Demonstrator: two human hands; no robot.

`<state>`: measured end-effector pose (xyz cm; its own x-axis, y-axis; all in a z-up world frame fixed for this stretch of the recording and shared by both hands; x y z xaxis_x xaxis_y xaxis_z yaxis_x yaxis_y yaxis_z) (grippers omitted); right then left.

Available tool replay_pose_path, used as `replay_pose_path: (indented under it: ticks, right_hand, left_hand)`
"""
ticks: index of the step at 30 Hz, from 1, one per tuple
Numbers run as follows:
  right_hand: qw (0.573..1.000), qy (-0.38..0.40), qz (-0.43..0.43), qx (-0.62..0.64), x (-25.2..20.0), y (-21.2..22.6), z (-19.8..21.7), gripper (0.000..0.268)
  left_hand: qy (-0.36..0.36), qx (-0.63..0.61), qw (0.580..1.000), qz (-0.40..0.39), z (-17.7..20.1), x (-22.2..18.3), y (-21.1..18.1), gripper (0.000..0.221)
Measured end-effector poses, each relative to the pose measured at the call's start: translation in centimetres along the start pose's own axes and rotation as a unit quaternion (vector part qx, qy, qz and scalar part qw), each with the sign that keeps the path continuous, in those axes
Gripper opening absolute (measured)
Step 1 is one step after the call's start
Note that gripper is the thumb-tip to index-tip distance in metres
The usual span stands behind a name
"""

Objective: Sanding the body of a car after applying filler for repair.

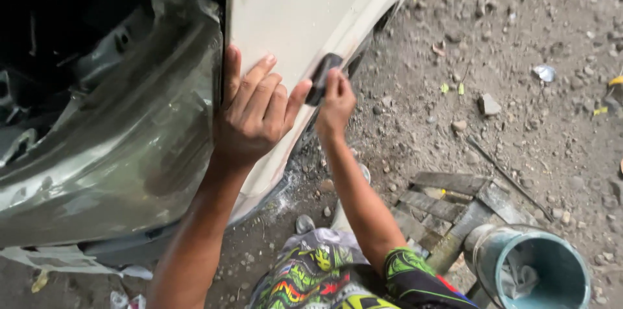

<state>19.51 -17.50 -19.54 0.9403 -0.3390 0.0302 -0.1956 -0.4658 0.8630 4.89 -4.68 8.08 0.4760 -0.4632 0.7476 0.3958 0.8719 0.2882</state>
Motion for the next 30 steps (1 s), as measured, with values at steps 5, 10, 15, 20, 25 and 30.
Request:
replay_pose_path:
  ticks: [5,10,15,20,25,30]
  right_hand:
    - [0.995,-0.029,-0.008,-0.097,0.4,2.6,0.0,0.042]
    - [0.997,0.009,-0.016,-0.079,-1.1,1.8,-1.0,0.037]
    - [0.996,0.047,-0.066,-0.024,8.4,1.7,3.7,0.040]
    - [0.983,0.047,-0.129,0.123,7.2,2.4,2.1,0.029]
    - [0.995,-0.006,-0.039,-0.091,-1.1,1.8,0.5,0.035]
    - [0.999,-0.003,-0.030,-0.035,1.9,1.5,-0.1,0.037]
  left_hand:
    - [0.005,0.001,1.000,-0.001,0.1,0.1,-0.2,0.030]
    - [-0.009,0.002,1.000,0.005,0.1,0.2,-0.1,0.029]
    - [-0.002,-0.003,1.000,0.006,0.2,0.0,-0.1,0.029]
    - [-0.002,-0.008,1.000,0.005,0.1,0.1,-0.2,0.028]
    - [-0.004,-0.007,1.000,0.015,0.1,0.3,0.0,0.028]
    - [-0.002,-0.005,1.000,0.013,0.1,0.2,0.0,0.027]
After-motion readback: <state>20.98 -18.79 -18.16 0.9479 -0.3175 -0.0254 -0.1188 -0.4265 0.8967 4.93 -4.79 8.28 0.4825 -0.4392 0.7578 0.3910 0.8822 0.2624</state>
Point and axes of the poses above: each hand's wrist, its own x-axis towards the middle knuckle, its own z-axis out of the back of the hand, y = z × x, the point moved 10 cm from there along x, towards the middle knuckle, and after that the axes turned 7 degrees about x, right-handed, at the moved point
